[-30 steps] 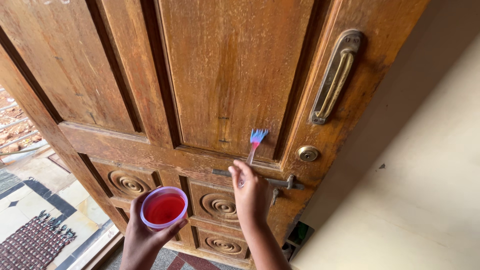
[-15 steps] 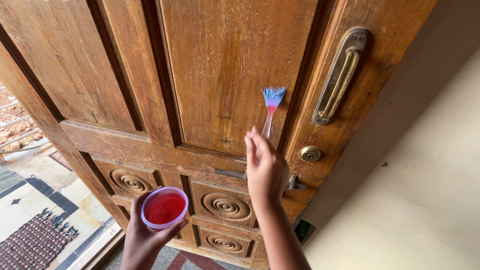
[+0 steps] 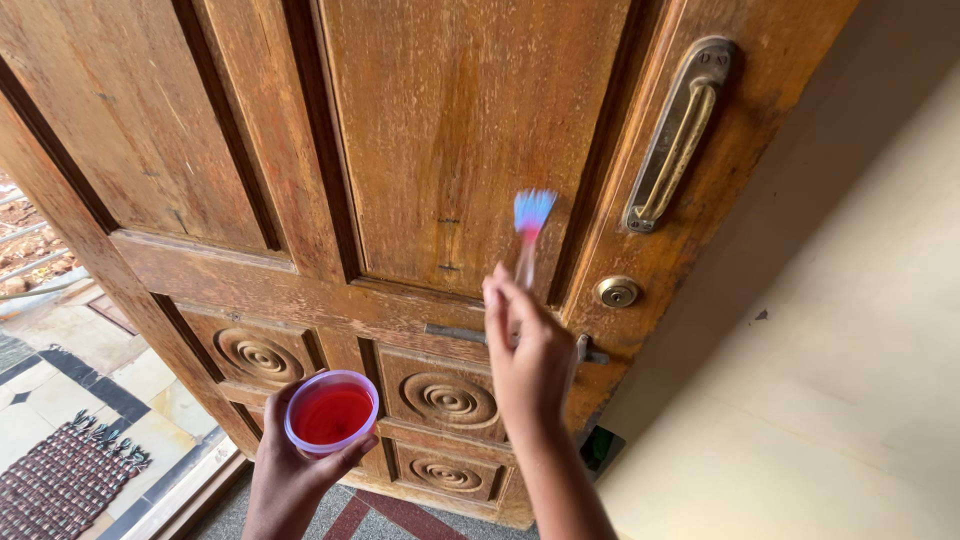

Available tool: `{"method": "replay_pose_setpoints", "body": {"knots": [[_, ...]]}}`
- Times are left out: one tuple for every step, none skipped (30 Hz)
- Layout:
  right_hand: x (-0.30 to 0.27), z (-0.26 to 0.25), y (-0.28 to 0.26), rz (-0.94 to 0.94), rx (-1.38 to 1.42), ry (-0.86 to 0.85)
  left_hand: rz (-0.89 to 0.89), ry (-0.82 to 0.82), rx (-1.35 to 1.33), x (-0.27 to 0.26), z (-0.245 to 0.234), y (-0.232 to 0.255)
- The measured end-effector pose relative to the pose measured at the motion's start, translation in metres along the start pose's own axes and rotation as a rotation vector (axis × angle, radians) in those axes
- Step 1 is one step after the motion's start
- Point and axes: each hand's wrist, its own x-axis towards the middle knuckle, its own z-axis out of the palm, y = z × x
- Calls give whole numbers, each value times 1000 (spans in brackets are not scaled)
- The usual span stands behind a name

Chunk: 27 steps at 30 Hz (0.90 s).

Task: The person uses a small brush to apply red liquid from a plastic container onto the surface of a wooden door. The person repeatedly dips the brush into the container and paints small sections of the door's panels and frame.

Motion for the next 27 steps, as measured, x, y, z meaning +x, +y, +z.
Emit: {"method": "replay_pose_setpoints", "body": {"knots": [[7,-2,2,-37,-4,27,-5,-1,7,0,0,-1],[15,-4,5,-76,-8,55,-8,-2,14,-1,0,-1],[18,-5,7,-114,-12,82,-12,-2,21,-1,-1,-1],[18,-6,8,-19,-69,32,-16,-2,25,-1,-1,-1],[17,-6,9,77,-125,-20,-20,-2,29,-1,-1,0],[15,-6,11,171,-179,-71,-23,0,32,0,-2,0],[10,-4,10,235,-214,-128,-33,-1,32,1,-2,0],[1,-1,8,300,-247,-188,-46,-2,33,1,-3,0],[-5,1,6,366,-281,-247,-58,-2,34,1,-3,0],[-10,1,5,327,-293,-230,-49,-3,25,1,-4,0],[-14,1,4,288,-304,-212,-40,-4,16,1,-4,1],[-17,1,3,249,-315,-196,-31,-5,7,0,-5,2],[-17,1,3,288,-320,-240,-21,-4,10,-2,-6,3],[-16,1,3,325,-324,-286,-12,-2,13,-4,-7,4],[-17,1,3,362,-328,-331,-2,1,15,-5,-8,5],[-16,2,2,398,-332,-404,-16,1,11,-5,-9,7],[-15,3,2,434,-336,-478,-30,1,6,-4,-10,8],[-15,4,2,470,-339,-552,-44,1,1,-4,-10,9],[-15,4,2,412,-290,-516,-16,4,-4,-3,-11,9],[-16,4,1,355,-240,-482,11,10,-7,-3,-12,9],[-16,5,-1,298,-190,-447,39,15,-11,-3,-13,8],[-14,7,-4,359,-195,-514,34,9,-12,-3,-16,7],[-9,11,-6,421,-200,-581,29,4,-12,-2,-18,6],[-5,13,-7,483,-207,-646,26,-4,-14,-2,-20,5],[-2,12,-9,411,-167,-588,15,1,-4,-4,-21,5],[3,12,-9,334,-127,-525,10,6,4,-2,-22,5],[7,12,-9,258,-87,-461,6,11,11,-1,-23,5]]}}
